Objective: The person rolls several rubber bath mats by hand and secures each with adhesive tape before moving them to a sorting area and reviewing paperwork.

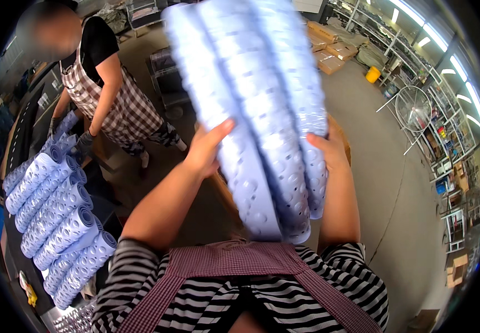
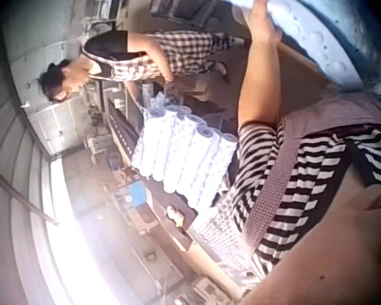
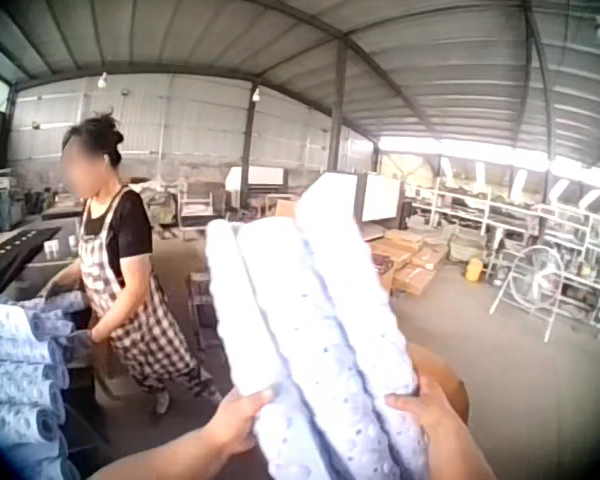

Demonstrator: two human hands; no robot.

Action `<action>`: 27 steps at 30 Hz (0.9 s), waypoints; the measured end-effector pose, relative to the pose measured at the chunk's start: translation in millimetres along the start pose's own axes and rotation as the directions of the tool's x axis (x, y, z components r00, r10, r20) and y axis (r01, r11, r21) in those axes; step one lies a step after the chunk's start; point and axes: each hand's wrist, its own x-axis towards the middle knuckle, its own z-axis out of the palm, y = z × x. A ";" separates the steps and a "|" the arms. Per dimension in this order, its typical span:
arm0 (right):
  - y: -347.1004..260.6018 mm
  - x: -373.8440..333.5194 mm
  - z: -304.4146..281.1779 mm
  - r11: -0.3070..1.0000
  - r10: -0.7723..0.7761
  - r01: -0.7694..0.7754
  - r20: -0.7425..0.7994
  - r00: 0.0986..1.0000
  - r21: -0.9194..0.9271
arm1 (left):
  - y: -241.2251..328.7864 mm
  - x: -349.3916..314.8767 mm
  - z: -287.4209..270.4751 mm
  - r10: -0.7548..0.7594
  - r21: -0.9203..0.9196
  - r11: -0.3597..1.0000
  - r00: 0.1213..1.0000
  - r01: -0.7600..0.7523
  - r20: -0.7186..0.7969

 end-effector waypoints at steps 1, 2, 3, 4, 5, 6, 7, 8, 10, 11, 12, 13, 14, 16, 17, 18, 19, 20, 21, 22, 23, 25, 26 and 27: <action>14.1 0.5 -14.4 1.000 0.011 -0.011 0.010 1.000 0.003 | -9.2 35.9 7.1 -0.010 0.034 0.999 1.000 0.009 0.025; 27.9 -2.3 -27.1 0.996 0.062 -0.055 -0.105 0.993 0.070 | -18.1 64.9 16.5 -0.023 0.080 0.997 1.000 0.023 0.004; 47.3 -4.1 -40.1 0.986 0.118 -0.089 -0.212 0.970 0.142 | -27.9 88.7 19.4 -0.016 0.107 0.994 0.997 0.008 0.074; 90.8 -4.8 -69.0 0.961 0.229 -0.172 -0.276 0.934 0.215 | -46.8 111.4 19.9 -0.108 0.208 0.972 0.994 0.112 -0.030; 110.5 -7.4 -64.5 0.966 0.253 -0.213 -0.364 0.896 0.148 | -59.4 124.7 8.8 -0.176 0.308 0.925 0.970 0.221 -0.166; 145.2 -13.6 -85.2 0.973 0.229 -0.195 -0.402 0.887 0.125 | -70.6 127.9 8.9 -0.091 0.572 0.793 0.968 0.212 -0.233; 179.0 -21.8 -108.1 0.979 0.205 -0.180 -0.441 0.874 0.098 | -81.8 126.0 8.0 0.010 0.781 0.589 0.965 0.207 -0.263; 199.2 -27.9 -104.0 0.976 0.218 -0.189 -0.432 0.875 0.110 | -90.6 115.9 -13.5 0.126 0.887 0.449 0.975 0.108 -0.182; 234.2 -51.4 -95.0 0.971 -0.007 -0.140 -0.615 0.789 -0.192 | -88.9 79.7 -42.3 -0.006 0.819 0.552 0.982 0.158 -0.186; 264.3 -67.0 -111.8 0.929 0.048 -0.236 -0.539 0.841 -0.285 | -87.0 57.0 -54.7 -0.110 0.780 0.588 0.976 0.214 -0.186; 272.5 -69.6 -87.6 0.899 0.171 -0.323 -0.444 0.880 -0.295 | -73.3 21.4 -79.4 -0.165 0.761 0.593 0.965 0.262 -0.203; 268.2 -70.7 -50.9 0.908 0.257 -0.331 -0.282 0.925 -0.259 | -61.9 -25.2 -120.1 -0.101 0.830 0.514 0.976 0.216 -0.192; 272.0 -79.8 -21.0 0.912 0.283 -0.322 -0.179 0.942 -0.255 | -46.2 -72.7 -137.7 -0.106 0.798 0.505 0.941 0.328 -0.320; 264.9 -83.3 55.0 0.864 0.455 -0.406 0.115 0.883 -0.297 | -19.5 -181.0 -161.8 -0.043 0.661 0.578 0.826 0.479 -0.562; 276.6 -85.0 80.8 0.881 0.442 -0.360 0.258 0.859 -0.307 | -7.9 -222.3 -170.2 0.013 0.579 0.655 0.759 0.486 -0.651; 254.2 -88.1 126.8 0.915 0.396 -0.312 0.417 0.818 -0.257 | 3.8 -272.9 -177.3 0.065 0.580 0.632 0.710 0.514 -0.701; 247.7 -85.6 163.1 0.932 0.362 -0.302 0.512 0.779 -0.201 | 13.3 -305.5 -190.5 0.135 0.575 0.688 0.701 0.443 -0.701; 239.4 -83.7 192.6 0.922 0.371 -0.360 0.594 0.714 -0.144 | 36.3 -318.1 -168.6 0.192 0.594 0.676 0.674 0.436 -0.713; 212.8 -80.6 232.5 0.925 0.335 -0.363 0.685 0.647 -0.110 | 41.8 -353.0 -171.5 0.311 0.622 0.660 0.601 0.421 -0.736; 189.1 -75.1 270.8 0.943 0.279 -0.317 0.753 0.596 -0.099 | 53.0 -373.2 -166.5 0.408 0.642 0.683 0.547 0.349 -0.731; 166.8 -75.0 305.0 0.957 0.232 -0.277 0.806 0.545 -0.088 | 63.5 -396.0 -157.3 0.435 0.604 0.711 0.450 0.360 -0.780; 107.6 -74.7 391.2 0.995 0.058 -0.099 0.925 0.375 -0.022 | 75.4 -456.5 -154.1 0.588 0.654 0.726 0.303 0.213 -0.750; 76.0 -82.4 438.1 0.999 -0.020 -0.043 0.962 0.272 0.032 | 78.3 -490.2 -149.0 0.643 0.663 0.710 0.165 0.237 -0.748; 48.4 -91.2 483.2 0.992 -0.122 0.009 0.973 0.196 0.122 | 76.7 -523.1 -150.0 0.652 0.638 0.734 0.022 0.232 -0.758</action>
